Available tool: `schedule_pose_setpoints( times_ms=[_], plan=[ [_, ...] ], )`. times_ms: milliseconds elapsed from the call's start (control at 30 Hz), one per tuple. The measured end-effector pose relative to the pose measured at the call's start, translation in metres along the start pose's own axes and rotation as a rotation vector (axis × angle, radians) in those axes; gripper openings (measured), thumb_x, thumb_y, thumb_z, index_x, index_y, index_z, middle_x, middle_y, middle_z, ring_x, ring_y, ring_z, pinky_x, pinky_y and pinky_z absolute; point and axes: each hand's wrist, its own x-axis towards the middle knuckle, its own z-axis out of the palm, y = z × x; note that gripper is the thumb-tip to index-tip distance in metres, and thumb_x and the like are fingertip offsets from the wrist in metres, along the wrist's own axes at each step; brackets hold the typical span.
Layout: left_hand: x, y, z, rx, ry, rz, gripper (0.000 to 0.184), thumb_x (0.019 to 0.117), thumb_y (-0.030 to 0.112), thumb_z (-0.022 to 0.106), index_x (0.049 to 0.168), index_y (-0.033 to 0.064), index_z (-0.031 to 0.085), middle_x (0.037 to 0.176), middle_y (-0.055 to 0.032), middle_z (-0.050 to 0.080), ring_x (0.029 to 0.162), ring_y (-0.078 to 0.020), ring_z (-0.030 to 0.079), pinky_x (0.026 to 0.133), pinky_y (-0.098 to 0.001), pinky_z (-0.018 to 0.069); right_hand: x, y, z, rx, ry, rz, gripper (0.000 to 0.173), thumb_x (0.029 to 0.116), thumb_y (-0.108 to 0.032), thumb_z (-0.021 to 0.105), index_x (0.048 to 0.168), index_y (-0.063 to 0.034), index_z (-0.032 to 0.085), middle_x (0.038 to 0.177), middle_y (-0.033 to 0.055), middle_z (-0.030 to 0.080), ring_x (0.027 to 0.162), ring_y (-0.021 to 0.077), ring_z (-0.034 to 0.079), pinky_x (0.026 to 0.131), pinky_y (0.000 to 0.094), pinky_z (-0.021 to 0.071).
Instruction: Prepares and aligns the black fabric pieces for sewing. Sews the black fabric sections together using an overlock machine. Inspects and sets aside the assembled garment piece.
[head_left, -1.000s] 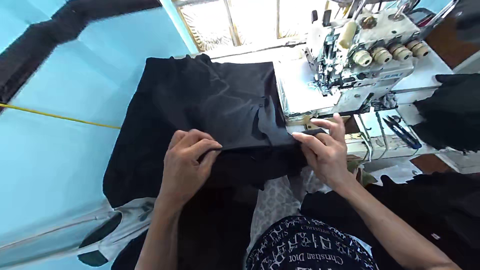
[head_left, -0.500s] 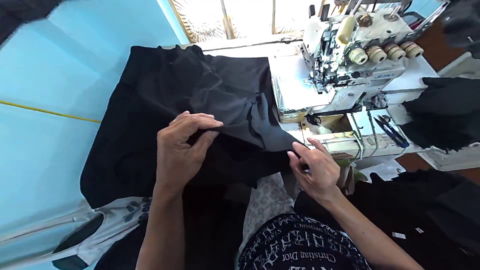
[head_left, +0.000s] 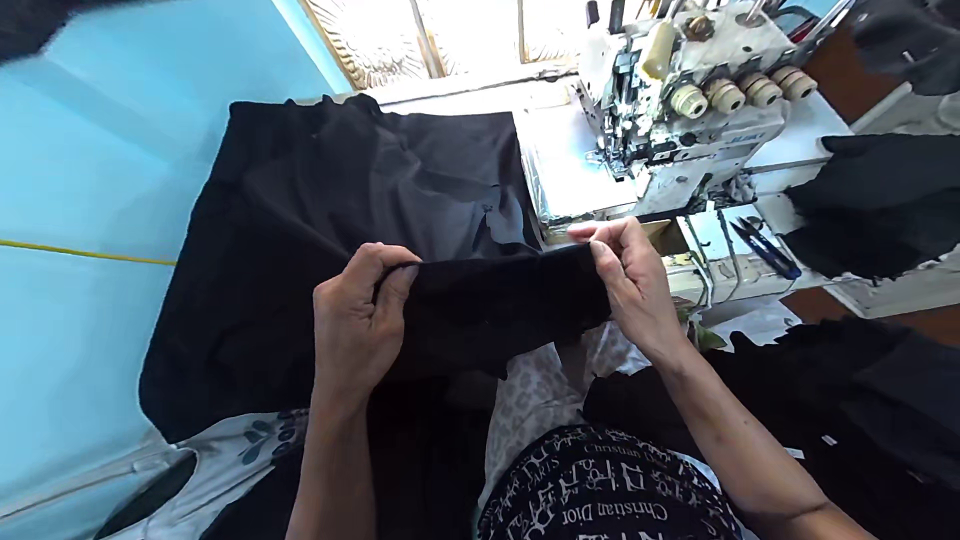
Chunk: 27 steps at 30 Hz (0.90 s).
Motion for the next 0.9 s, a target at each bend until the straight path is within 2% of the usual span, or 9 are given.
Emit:
schedule_pose_setpoints(
  times_ms=[67,133,267,333,533,667,767,833,900],
  plan=[
    [-0.003,0.000,0.007,0.048,0.038,-0.033,0.020,0.1060,0.010,0.051,0.107,-0.0050,0.064,0.095,-0.0095,0.065,0.084,0.0016,0.059,0.078,-0.0116,0.0469,0.002,-0.004,0.008,0.073,-0.006,0.090,0.015,0.1092,-0.020,0.040,0.107,-0.0096,0.050,0.078,-0.0005,0.054,0.057,0.0022,0.051,0.047,0.0183,0.0410],
    [-0.009,-0.003,0.015,0.136,0.073,-0.071,0.022,0.1072,0.012,0.050,0.109,-0.0045,0.065,0.091,-0.0132,0.066,0.078,-0.0066,0.060,0.073,-0.0188,0.0486,0.003,0.000,0.018,-0.062,-0.013,0.039,0.013,0.1098,-0.018,0.042,0.112,-0.0069,0.049,0.072,0.0038,0.052,0.051,0.0101,0.048,0.043,0.0243,0.0399],
    [-0.024,-0.012,0.037,0.344,0.004,-0.123,0.024,0.1061,0.010,0.051,0.109,-0.0065,0.068,0.098,-0.0245,0.071,0.084,-0.0394,0.071,0.076,-0.0559,0.0541,0.003,0.034,0.040,-0.552,0.054,-0.281,0.013,0.1031,-0.008,0.053,0.108,0.0017,0.061,0.067,0.0123,0.061,0.048,0.0273,0.061,0.041,0.0386,0.0461],
    [-0.036,-0.023,0.055,0.439,-0.071,-0.140,0.024,0.1044,0.009,0.052,0.110,-0.0055,0.070,0.102,-0.0245,0.073,0.091,-0.0421,0.071,0.087,-0.0614,0.0498,0.001,0.051,0.044,-0.664,-0.034,-0.317,0.013,0.1010,-0.006,0.055,0.105,0.0011,0.065,0.067,0.0133,0.061,0.050,0.0307,0.061,0.043,0.0421,0.0454],
    [-0.057,-0.037,0.088,0.614,0.036,-0.080,0.022,0.1006,0.009,0.055,0.103,-0.0023,0.073,0.088,-0.0212,0.070,0.083,-0.0381,0.069,0.088,-0.0547,0.0479,0.002,0.063,0.047,-0.710,-0.182,-0.281,0.014,0.0995,-0.015,0.061,0.099,-0.0035,0.068,0.077,0.0131,0.062,0.061,0.0311,0.063,0.049,0.0433,0.0472],
    [-0.053,-0.032,0.080,0.544,-0.025,-0.101,0.027,0.1024,0.011,0.055,0.123,-0.0004,0.069,0.118,-0.0249,0.066,0.108,-0.0442,0.063,0.094,-0.0586,0.0450,0.002,0.050,0.019,-0.426,-0.261,-0.168,0.037,0.0969,-0.020,0.070,0.128,-0.0010,0.064,0.111,0.0183,0.067,0.097,0.0327,0.068,0.081,0.0468,0.0563],
    [-0.044,-0.013,0.067,0.453,-0.081,-0.123,0.033,0.1009,0.012,0.057,0.129,-0.0025,0.065,0.135,-0.0272,0.059,0.122,-0.0476,0.056,0.101,-0.0611,0.0431,-0.007,0.032,-0.023,-0.343,-0.222,-0.143,0.048,0.0958,-0.015,0.070,0.139,-0.0006,0.057,0.141,0.0179,0.058,0.126,0.0299,0.059,0.104,0.0437,0.0499],
    [-0.038,0.004,0.061,0.403,-0.062,-0.089,0.032,0.1009,0.014,0.058,0.127,-0.0029,0.066,0.136,-0.0265,0.059,0.125,-0.0446,0.056,0.104,-0.0565,0.0430,-0.021,0.027,-0.053,-0.371,-0.163,-0.139,0.040,0.0971,-0.010,0.066,0.134,0.0029,0.059,0.139,0.0180,0.060,0.126,0.0262,0.060,0.106,0.0389,0.0495],
    [-0.034,0.022,0.058,0.317,-0.043,-0.030,0.030,0.1015,0.015,0.059,0.124,-0.0032,0.067,0.131,-0.0244,0.062,0.124,-0.0389,0.058,0.105,-0.0483,0.0439,-0.041,0.035,-0.077,-0.387,-0.122,-0.083,0.027,0.0989,-0.007,0.062,0.123,0.0032,0.066,0.122,0.0164,0.068,0.111,0.0206,0.068,0.098,0.0328,0.0547]
  ],
)
